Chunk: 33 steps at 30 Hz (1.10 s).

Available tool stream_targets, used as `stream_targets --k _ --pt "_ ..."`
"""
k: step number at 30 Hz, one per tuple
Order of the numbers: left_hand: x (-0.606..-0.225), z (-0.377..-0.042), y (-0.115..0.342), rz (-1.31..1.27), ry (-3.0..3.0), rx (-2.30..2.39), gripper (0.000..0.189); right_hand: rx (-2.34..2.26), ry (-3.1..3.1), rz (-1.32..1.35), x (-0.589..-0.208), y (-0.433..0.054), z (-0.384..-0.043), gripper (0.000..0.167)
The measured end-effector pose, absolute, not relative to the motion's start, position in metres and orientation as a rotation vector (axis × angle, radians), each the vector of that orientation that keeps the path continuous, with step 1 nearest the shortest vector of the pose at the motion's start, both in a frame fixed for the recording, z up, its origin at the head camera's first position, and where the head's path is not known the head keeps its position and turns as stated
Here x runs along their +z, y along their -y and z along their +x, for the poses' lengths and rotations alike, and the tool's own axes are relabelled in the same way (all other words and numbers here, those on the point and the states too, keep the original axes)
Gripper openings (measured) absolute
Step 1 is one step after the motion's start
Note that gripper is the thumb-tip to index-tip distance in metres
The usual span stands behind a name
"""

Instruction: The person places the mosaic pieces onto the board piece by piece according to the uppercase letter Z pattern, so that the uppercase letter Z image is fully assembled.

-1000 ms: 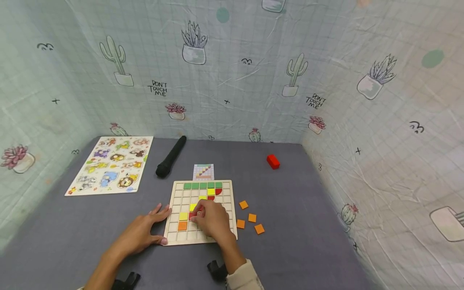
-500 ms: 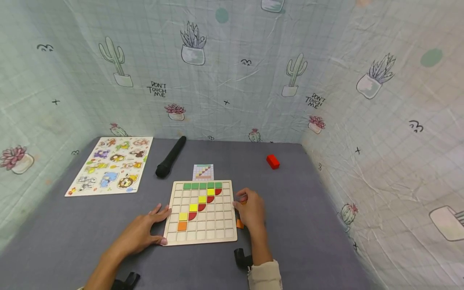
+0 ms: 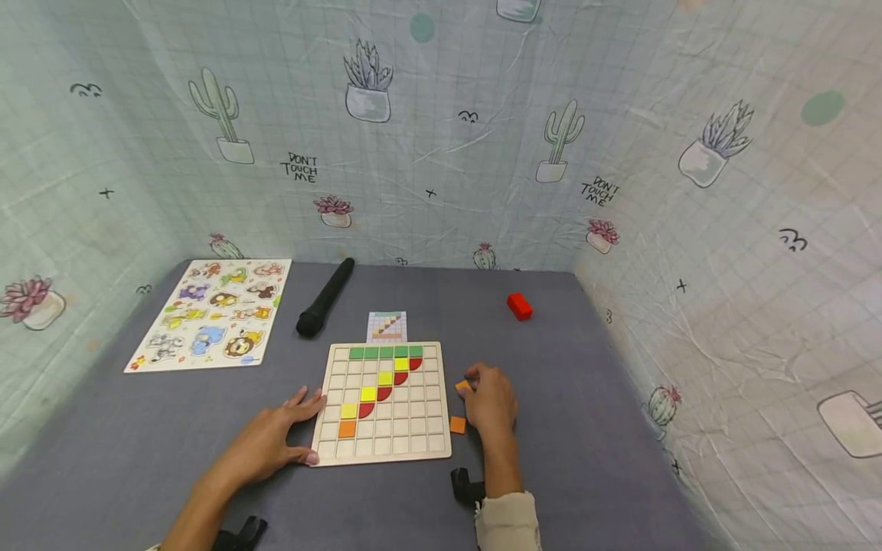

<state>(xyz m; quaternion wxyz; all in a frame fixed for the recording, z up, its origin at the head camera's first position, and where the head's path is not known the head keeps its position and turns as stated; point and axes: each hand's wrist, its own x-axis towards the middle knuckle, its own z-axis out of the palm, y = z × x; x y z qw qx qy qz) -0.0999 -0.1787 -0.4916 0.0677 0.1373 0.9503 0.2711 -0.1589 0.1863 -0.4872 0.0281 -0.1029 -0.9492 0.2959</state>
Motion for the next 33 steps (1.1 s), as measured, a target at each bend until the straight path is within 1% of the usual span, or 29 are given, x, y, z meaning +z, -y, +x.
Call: stream_targets --k 3,11,16,25,33 --pt "-0.492 -0.099 0.179 0.428 -2.867 0.813 0.098 0.906 2.945 -0.351 -0.487 -0.186 -0.159 0.025" --pt "-0.491 -0.099 0.18 0.416 -2.856 0.822 0.099 0.898 2.989 -0.346 -0.487 -0.184 -0.158 0.03" --pt "-0.49 -0.099 0.179 0.419 -2.858 0.815 0.099 0.922 2.938 -0.332 -0.487 -0.183 -0.157 0.025" --pt "-0.492 -0.099 0.179 0.416 -2.858 0.815 0.099 0.991 2.884 -0.229 -0.479 -0.171 -0.148 0.013" --pt "-0.491 -0.099 0.177 0.39 -2.854 0.816 0.1 1.072 2.882 -0.089 -0.471 -0.144 -0.136 0.016"
